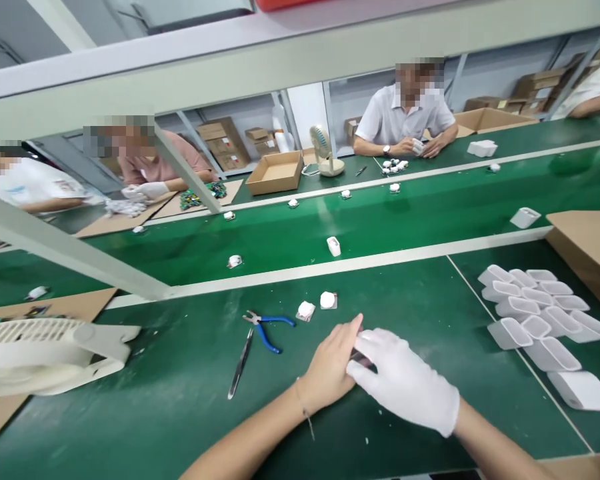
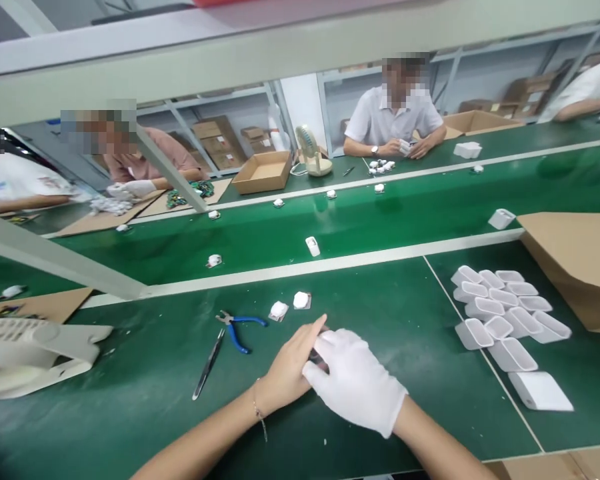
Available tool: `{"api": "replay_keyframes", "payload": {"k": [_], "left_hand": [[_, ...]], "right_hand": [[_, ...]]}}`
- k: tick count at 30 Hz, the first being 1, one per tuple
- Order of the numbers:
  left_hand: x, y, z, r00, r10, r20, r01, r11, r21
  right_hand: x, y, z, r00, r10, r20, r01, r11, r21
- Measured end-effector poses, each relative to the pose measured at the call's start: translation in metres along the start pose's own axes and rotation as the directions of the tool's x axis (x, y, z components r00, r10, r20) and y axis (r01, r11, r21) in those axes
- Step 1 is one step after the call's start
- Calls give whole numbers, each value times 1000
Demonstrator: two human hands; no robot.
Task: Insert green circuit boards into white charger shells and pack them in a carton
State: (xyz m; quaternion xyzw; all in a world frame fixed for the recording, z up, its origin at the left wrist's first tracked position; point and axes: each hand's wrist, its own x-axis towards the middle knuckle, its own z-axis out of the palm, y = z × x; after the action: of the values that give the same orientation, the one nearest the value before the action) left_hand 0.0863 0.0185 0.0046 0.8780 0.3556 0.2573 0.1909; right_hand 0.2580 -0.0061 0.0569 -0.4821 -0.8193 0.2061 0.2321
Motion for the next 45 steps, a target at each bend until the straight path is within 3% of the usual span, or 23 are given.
{"api": "replay_keyframes", "payload": {"k": [2, 4, 6, 8, 11, 14, 16, 21, 24, 28, 33, 38, 42, 45], "left_hand": [[-13, -5, 1, 993, -110, -50, 106, 991, -77], [-19, -12, -2, 987, -133, -91, 126, 989, -82], [-23, -14, -5, 995, -44, -85, 42, 999, -16], [-25, -11, -6, 998, 61, -31, -59, 997, 53], [-26, -7, -1, 994, 102, 49, -101, 995, -22], [-24, -8, 1, 991, 86, 106, -66, 980, -186], [-22, -12, 0, 973, 131, 190, -87, 971, -224], [-20, -21, -7, 899, 215, 382, -112, 955, -274], [-19, -22, -9, 890, 169, 423, -45, 957, -287], [-18, -22, -9, 927, 127, 353, 8, 934, -356], [-20, -25, -7, 981, -48, 190, 127, 892, -433], [-22, -33, -7, 993, -110, 45, 118, 867, -484], [-21, -36, -5, 992, -124, -10, 106, 889, -445], [-18, -37, -5, 988, -153, -34, 113, 844, -525]], "right_hand": [[19, 4, 11, 999, 29, 46, -35, 989, 144], [41, 23, 20, 993, 109, -37, -102, 981, 162], [62, 45, 28, 978, 168, -127, -156, 983, 98], [79, 59, 35, 981, 142, -130, -139, 990, 31], [98, 61, 45, 1000, -25, 11, 26, 998, -56], [111, 50, 50, 975, -122, 188, 149, 979, -138], [116, 43, 51, 971, -63, 229, 114, 969, -220], [104, 38, 44, 963, 221, 154, -143, 903, -405], [88, 47, 33, 955, 231, 187, -143, 909, -393], [76, 66, 25, 958, 170, 229, -89, 940, -328], [82, 78, 36, 985, 122, 119, -87, 960, -268], [83, 77, 38, 998, 46, 45, -38, 985, -167], [57, 68, 26, 998, 28, -61, -33, 995, -92], [32, 59, 19, 976, 19, -218, -28, 999, -38]]}}
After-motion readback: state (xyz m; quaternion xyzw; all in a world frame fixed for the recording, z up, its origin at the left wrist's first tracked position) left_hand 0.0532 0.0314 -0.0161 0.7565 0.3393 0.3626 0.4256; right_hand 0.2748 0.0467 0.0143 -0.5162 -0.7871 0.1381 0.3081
